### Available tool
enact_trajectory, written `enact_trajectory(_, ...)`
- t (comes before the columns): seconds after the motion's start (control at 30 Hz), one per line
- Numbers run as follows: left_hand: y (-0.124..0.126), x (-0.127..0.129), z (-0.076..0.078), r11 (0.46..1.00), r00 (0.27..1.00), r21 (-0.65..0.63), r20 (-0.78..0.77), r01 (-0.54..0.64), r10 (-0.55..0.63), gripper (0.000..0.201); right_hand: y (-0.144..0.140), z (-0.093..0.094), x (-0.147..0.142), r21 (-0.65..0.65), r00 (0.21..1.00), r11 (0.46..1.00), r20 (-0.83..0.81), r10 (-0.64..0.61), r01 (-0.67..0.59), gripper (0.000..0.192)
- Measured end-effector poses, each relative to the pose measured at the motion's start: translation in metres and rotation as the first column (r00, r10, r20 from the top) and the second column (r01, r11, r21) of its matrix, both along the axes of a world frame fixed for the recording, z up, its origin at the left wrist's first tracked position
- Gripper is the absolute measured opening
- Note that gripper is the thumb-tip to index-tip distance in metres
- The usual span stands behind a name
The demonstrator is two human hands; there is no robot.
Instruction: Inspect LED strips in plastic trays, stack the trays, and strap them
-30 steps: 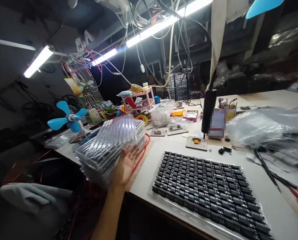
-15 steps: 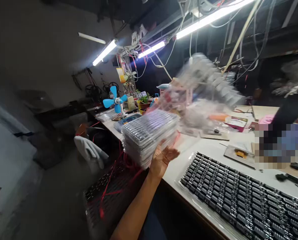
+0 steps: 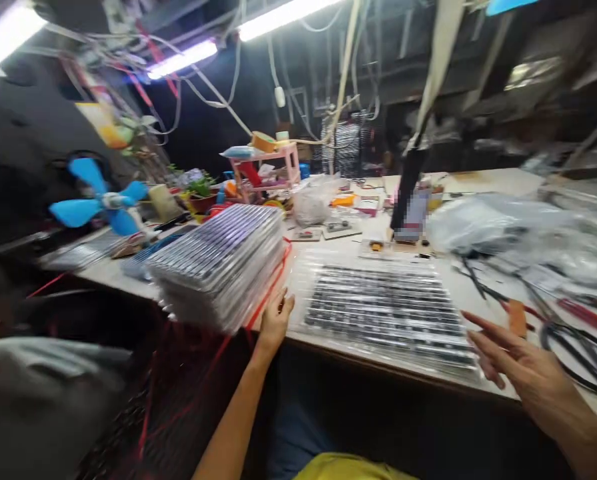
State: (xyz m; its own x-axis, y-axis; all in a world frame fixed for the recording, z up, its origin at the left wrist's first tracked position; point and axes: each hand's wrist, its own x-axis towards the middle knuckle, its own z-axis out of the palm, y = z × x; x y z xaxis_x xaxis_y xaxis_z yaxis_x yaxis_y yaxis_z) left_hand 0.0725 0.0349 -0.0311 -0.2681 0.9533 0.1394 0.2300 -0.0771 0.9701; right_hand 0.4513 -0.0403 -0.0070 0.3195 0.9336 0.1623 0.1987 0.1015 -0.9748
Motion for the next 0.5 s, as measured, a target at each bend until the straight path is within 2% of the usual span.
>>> enact_trajectory(0.1,0.019,0.006,-0.011,0.999,0.981,0.011,-0.188,0.041,-0.038,0.035,0.001,-0.021,0.015,-0.179,0.999,0.983,-0.016,0.042,-0.044,0.062)
enact_trajectory(0.2,0.028,0.013,-0.021,0.999,0.943,0.011,-0.33,0.041,-0.035,0.036,0.004,-0.035,0.026,-0.196,0.979,0.98,0.203,0.015,0.026,0.063)
enact_trajectory(0.27,0.031,0.013,-0.026,0.999,0.92,0.015,-0.392,0.033,-0.025,0.042,0.007,-0.038,0.03,-0.231,0.934,0.972,0.354,0.042,0.043,0.064)
enact_trajectory(0.33,0.035,0.011,-0.028,0.998,0.903,0.009,-0.428,0.055,-0.046,0.046,0.013,-0.037,0.032,-0.265,0.897,0.962,0.437,0.063,0.061,0.066)
enact_trajectory(0.4,0.04,0.008,-0.026,0.994,0.889,-0.01,-0.446,0.111,-0.104,0.047,0.023,-0.034,0.031,-0.261,0.88,0.961,0.474,0.043,0.094,0.067)
enact_trajectory(0.5,0.05,0.009,-0.016,0.965,0.867,-0.053,-0.429,0.258,-0.255,0.048,0.041,-0.032,0.028,-0.191,0.868,0.972,0.496,-0.023,0.135,0.065)
